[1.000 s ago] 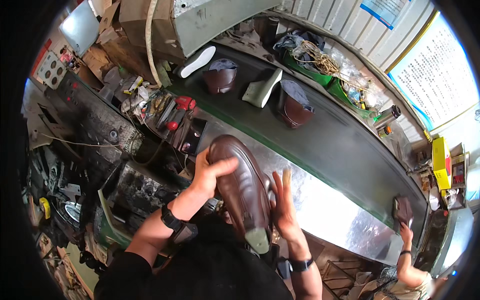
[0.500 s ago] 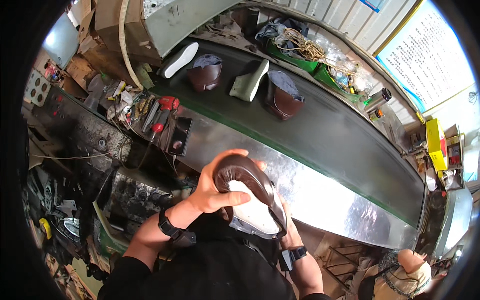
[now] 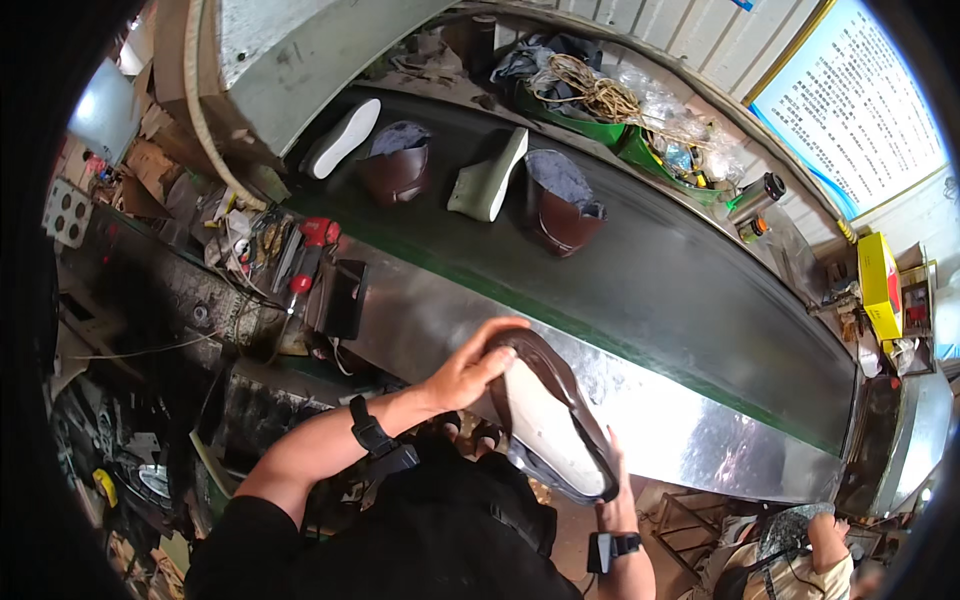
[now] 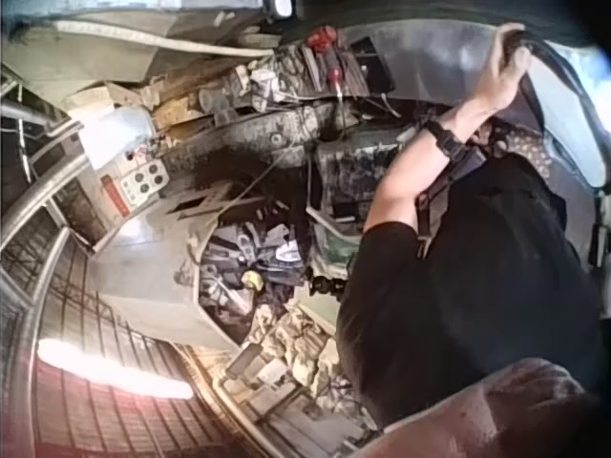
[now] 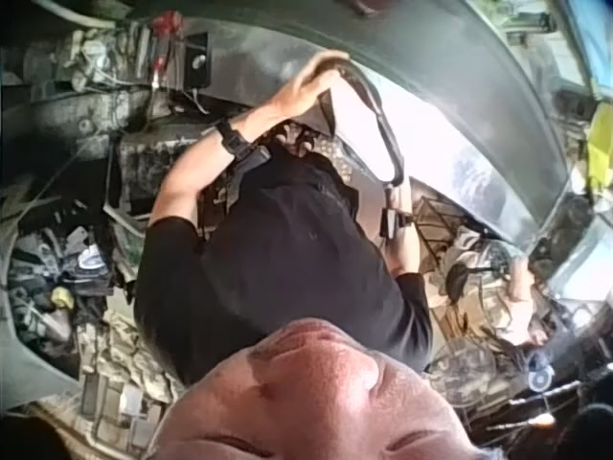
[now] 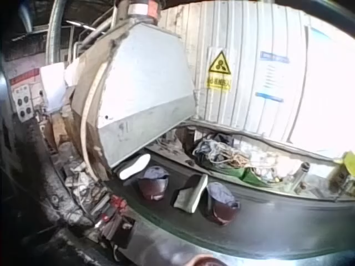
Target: Using a lasting machine to pull the shoe upper over the last and secure it.
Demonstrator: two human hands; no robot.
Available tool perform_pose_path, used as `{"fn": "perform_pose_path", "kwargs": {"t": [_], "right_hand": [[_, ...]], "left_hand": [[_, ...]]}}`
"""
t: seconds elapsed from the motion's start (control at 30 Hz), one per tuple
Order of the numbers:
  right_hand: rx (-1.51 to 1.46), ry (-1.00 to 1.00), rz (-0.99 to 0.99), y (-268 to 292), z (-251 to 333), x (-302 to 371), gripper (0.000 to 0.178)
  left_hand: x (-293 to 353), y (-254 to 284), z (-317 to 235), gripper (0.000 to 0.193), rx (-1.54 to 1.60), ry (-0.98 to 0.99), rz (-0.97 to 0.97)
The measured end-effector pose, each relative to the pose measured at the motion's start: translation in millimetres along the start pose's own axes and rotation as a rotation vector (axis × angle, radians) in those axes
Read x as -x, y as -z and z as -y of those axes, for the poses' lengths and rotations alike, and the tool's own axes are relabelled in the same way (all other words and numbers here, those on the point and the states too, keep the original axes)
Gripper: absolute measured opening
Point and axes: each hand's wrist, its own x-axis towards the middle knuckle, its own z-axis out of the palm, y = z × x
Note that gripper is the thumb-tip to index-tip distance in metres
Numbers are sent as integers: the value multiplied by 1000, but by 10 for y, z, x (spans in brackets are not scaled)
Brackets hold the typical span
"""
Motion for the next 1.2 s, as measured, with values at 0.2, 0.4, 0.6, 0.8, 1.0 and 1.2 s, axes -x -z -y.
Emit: {"fn": "perform_pose_path", "kwargs": {"t": [0.2,0.4,0.6,0.8,1.0,1.2], "right_hand": [[122,352,-124,929,1171,125,54],[-275,596,-403,1239,2255,-224,49],[-312,679,-393,2117,2144,-839,38],[135,292,53,-728,1052,-2151,87],[-363,422,-398,-1613,1115,-2837,110],[-247,934,-402,-683,1731,-1973,89]], "left_hand": [[-826,-305,370,54,-292,3,328],[-2041,1272,920,51,-1345,-46,-254],[-2635,1610,1176,116,-1276,382,-701],[-1937,1665,455,98,-1245,452,-658],[-722,1137,-125,72,-1562,-75,-470],[96,888,-3,66,-1613,-316,-315]]}}
